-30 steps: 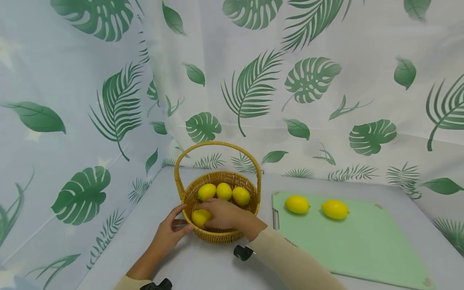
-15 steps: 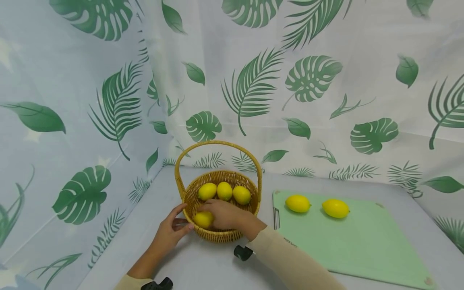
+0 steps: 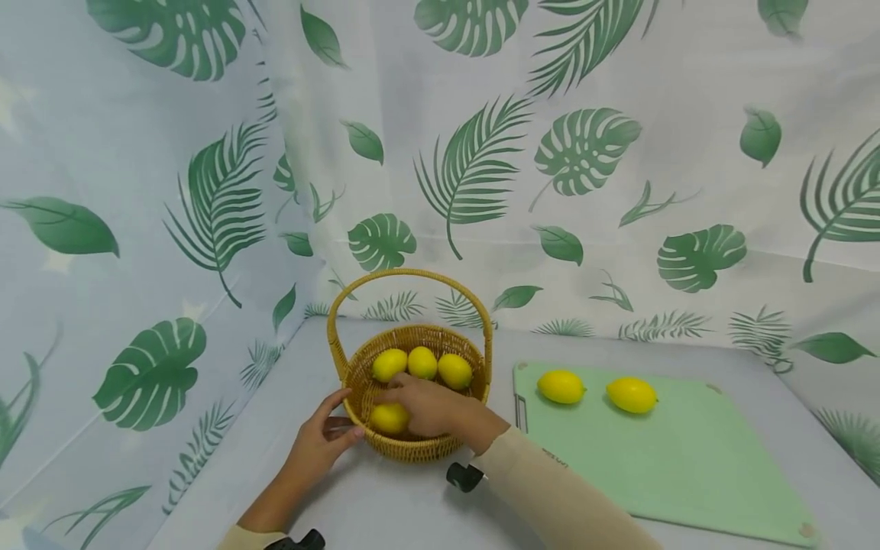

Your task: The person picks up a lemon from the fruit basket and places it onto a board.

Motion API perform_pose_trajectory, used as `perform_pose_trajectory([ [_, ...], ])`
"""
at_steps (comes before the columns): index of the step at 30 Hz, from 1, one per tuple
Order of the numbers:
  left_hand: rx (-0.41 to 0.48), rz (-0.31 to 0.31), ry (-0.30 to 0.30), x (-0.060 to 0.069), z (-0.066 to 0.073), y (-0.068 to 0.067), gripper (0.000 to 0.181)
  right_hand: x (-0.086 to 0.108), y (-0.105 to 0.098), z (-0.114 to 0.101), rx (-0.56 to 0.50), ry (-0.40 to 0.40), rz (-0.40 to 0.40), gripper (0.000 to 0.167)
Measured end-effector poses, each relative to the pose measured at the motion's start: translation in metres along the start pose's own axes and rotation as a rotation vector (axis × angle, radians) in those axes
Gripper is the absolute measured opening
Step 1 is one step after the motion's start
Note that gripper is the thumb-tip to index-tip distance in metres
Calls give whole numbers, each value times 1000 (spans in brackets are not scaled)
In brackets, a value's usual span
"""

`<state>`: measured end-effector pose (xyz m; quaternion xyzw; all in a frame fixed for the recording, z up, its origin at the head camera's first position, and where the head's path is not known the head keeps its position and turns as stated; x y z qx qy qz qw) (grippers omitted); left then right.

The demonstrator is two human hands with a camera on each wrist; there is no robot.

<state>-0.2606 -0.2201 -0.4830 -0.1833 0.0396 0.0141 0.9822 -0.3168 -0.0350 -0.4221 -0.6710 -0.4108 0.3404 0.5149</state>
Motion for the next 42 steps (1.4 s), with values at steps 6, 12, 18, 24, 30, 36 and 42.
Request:
perform_pose_trajectory([
  [6, 3, -3, -10, 0, -1, 2, 71, 12, -14, 3, -5, 32, 24, 65],
  [12, -24, -2, -14, -1, -3, 1, 72, 17, -15, 6, -8, 10, 53, 60],
  [18, -48, 15, 0, -2, 1, 0, 71, 23, -20, 8, -13, 29, 56, 55],
  [24, -31, 15, -15, 1, 0, 1, 71, 30, -25, 7, -63, 25, 41, 49],
  [30, -38, 22, -1, -1, 0, 0, 70, 30, -27, 8, -112, 56, 35, 43],
  [36, -33, 15, -8, -3, 0, 1, 73, 26, -12, 11, -62, 116, -49, 51],
  [42, -25, 13, -18, -2, -2, 1, 72, 24, -6, 12, -71, 105, -54, 52],
])
Point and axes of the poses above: each hand's wrist, its own x-axis away from the middle knuckle, its own y-axis out of the palm, z = x × y, the point moved 5 cm from there along -x, towards the middle knuckle, and after that the axes turned 9 degrees about -y, right-handed, at the moved point
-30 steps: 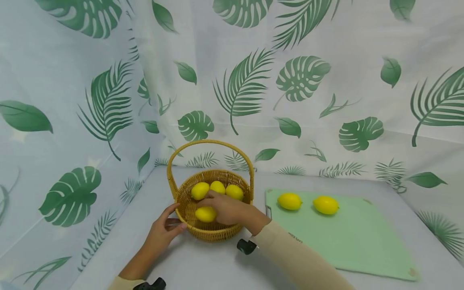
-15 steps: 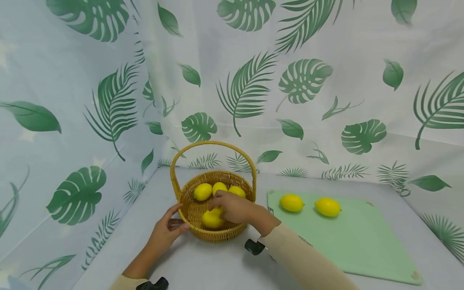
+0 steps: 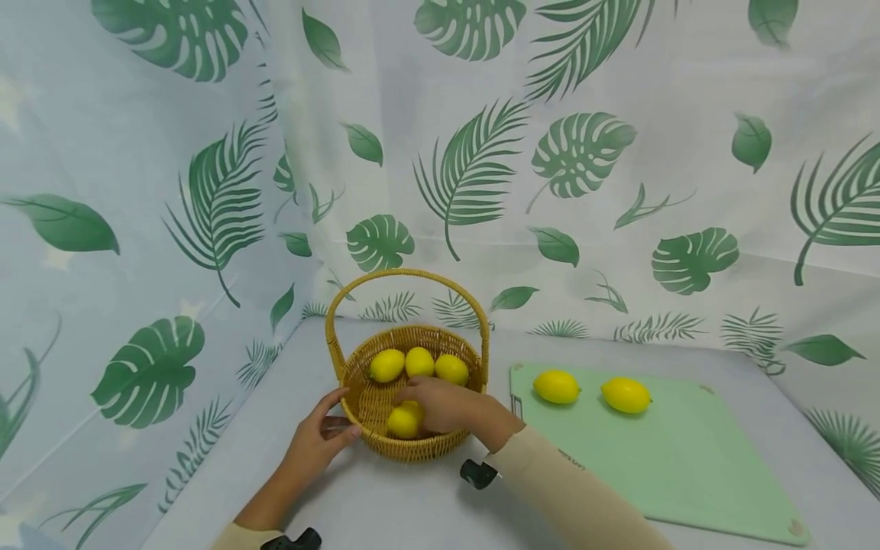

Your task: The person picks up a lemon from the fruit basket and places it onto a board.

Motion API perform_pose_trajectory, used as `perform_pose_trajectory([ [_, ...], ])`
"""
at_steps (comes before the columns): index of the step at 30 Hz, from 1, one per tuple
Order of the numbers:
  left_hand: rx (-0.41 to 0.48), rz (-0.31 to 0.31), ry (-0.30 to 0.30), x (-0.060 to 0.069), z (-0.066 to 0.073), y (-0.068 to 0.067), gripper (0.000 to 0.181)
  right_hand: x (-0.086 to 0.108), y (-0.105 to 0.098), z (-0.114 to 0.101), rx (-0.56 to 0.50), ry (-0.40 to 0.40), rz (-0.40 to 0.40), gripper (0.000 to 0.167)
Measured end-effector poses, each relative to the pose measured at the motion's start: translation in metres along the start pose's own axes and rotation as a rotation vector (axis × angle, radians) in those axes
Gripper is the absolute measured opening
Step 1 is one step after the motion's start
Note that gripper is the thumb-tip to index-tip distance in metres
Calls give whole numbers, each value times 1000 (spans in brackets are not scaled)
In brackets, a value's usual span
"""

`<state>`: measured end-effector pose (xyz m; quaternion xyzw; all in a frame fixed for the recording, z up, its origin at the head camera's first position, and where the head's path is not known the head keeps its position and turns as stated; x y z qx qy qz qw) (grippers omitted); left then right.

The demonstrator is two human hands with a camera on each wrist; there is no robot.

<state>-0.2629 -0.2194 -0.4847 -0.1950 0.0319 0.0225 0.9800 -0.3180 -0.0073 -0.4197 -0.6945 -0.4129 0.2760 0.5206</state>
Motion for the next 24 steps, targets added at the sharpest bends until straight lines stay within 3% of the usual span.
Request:
perform_pose_trajectory([
  [13, 19, -1, -9, 1, -3, 0, 70, 1, 0, 2, -11, -3, 2, 51],
  [24, 38, 0, -20, -1, -2, 1, 70, 9, -12, 4, -47, 2, 22, 53],
])
Point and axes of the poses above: each hand's wrist, its own x-axis away from the middle knuckle, its own y-axis out of the palm, z = x × y, the point moved 5 cm from there along -x, towards the middle knuckle, and after that the axes turned 9 degrees about -y, right-handed, at the moved point
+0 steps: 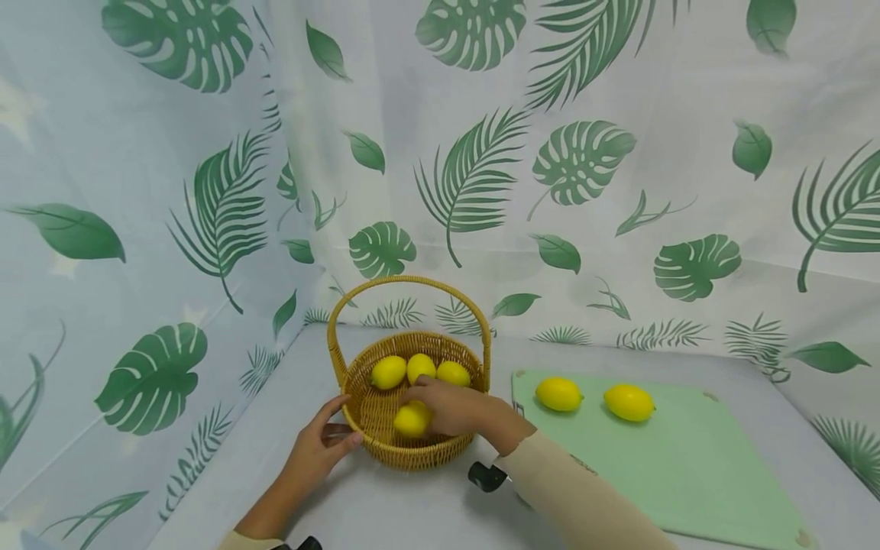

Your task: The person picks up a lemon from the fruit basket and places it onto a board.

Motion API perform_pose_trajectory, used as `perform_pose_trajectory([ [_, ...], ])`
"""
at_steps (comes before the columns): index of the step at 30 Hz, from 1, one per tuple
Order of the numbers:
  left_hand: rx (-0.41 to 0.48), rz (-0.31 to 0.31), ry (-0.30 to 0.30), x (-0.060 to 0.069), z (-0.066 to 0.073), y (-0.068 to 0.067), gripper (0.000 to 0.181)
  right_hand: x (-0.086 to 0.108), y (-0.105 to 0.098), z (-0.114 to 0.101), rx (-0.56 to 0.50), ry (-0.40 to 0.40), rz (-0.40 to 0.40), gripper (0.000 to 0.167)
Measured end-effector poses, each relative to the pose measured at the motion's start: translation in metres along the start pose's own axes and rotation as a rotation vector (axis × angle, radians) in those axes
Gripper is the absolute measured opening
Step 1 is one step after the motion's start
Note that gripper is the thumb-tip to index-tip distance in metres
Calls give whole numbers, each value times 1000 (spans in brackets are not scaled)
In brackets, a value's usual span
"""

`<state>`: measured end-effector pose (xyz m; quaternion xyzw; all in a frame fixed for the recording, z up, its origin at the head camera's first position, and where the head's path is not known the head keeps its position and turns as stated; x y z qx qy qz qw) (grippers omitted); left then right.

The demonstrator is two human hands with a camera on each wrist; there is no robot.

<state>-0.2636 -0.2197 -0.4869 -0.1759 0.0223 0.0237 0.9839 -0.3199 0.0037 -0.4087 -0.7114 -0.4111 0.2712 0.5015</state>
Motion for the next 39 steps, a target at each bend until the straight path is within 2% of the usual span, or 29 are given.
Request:
perform_pose_trajectory([
  [6, 11, 2, 1, 5, 10, 0, 69, 8, -5, 5, -46, 11, 35, 53],
  [9, 20, 0, 0, 4, 10, 0, 68, 14, -9, 8, -66, 23, 62, 52],
  [11, 23, -5, 5, 1, 1, 1, 69, 18, -10, 10, -75, 30, 78, 52],
  [14, 22, -12, 12, 1, -2, 2, 70, 25, -13, 14, -87, 39, 95, 53],
  [23, -20, 1, 18, 0, -1, -1, 70, 42, -25, 19, -136, 47, 143, 55],
  [28, -29, 5, 26, 1, 0, -2, 71, 47, -33, 18, -120, 18, 169, 57],
  [39, -28, -9, 20, 1, 0, -1, 70, 62, -40, 11, -129, 28, 199, 55],
])
Point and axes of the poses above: each hand's wrist, its own x-axis away from the middle knuckle, its own y-axis out of the palm, z = x × y, the point moved 5 cm from there along -x, towards the middle knuckle, and after that the axes turned 9 degrees about -y, right-handed, at the moved point
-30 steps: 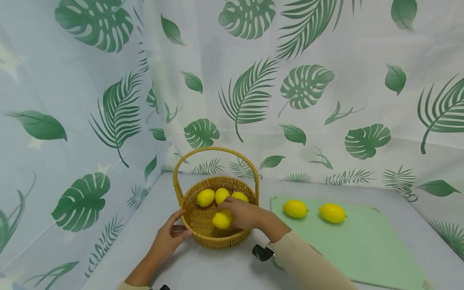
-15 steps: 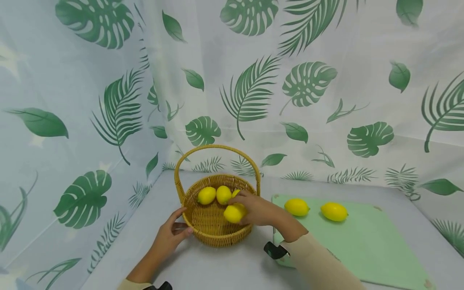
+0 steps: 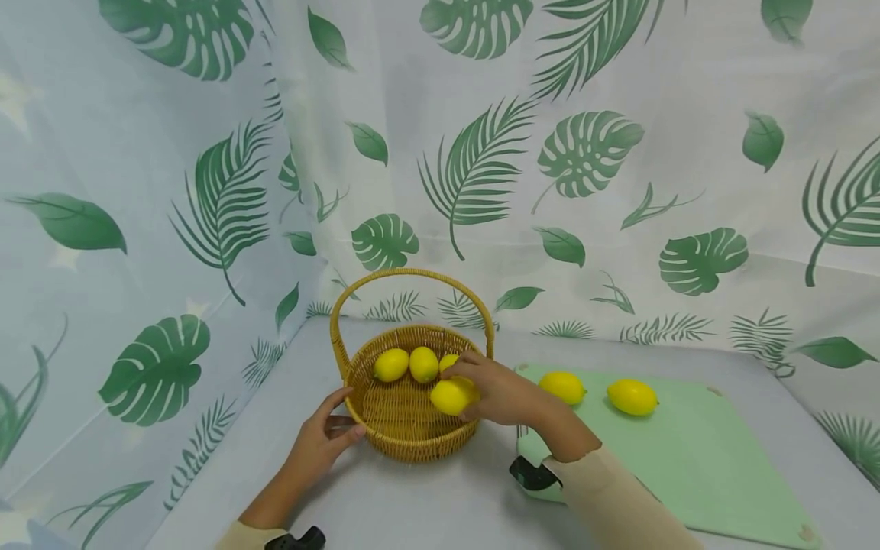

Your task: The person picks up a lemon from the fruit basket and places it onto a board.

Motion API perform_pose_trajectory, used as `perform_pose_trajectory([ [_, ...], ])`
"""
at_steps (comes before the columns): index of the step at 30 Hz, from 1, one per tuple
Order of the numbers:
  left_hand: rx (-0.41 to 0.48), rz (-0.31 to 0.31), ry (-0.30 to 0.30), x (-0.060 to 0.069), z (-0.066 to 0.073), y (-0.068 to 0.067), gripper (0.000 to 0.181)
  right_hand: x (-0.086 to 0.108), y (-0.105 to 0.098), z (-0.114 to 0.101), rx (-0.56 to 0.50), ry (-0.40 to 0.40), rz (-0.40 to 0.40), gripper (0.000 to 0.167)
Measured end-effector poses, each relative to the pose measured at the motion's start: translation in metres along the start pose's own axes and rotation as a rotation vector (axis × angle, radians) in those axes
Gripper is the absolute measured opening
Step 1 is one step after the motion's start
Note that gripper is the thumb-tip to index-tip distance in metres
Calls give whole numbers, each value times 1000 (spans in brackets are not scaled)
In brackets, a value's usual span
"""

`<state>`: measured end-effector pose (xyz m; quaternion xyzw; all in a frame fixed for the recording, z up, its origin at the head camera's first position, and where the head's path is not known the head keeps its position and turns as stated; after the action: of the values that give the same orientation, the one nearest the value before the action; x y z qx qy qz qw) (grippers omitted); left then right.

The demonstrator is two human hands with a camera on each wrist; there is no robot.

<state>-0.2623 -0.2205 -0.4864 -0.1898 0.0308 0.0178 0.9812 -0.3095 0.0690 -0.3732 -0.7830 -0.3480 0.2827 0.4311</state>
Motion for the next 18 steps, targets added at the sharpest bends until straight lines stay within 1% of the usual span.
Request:
perform_pose_trajectory([
  [8, -6, -5, -1, -1, -3, -1, 72, 11, -3, -4, 34, -106, 54, 57],
  [12, -8, -3, 2, 0, -1, -1, 72, 20, -5, -3, 44, -117, 73, 57],
  [18, -14, 10, 7, 1, -1, -1, 73, 35, -12, -2, 95, -136, 98, 55],
])
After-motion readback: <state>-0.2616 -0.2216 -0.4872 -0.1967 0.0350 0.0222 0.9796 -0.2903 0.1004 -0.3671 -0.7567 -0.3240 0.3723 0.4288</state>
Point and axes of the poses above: each hand's wrist, its own x-axis away from the middle knuckle, its own y-axis out of the palm, z = x × y, the point moved 5 cm from there along -x, towards the middle knuckle, and after that the axes turned 9 degrees about -y, right-handed, at the moved point
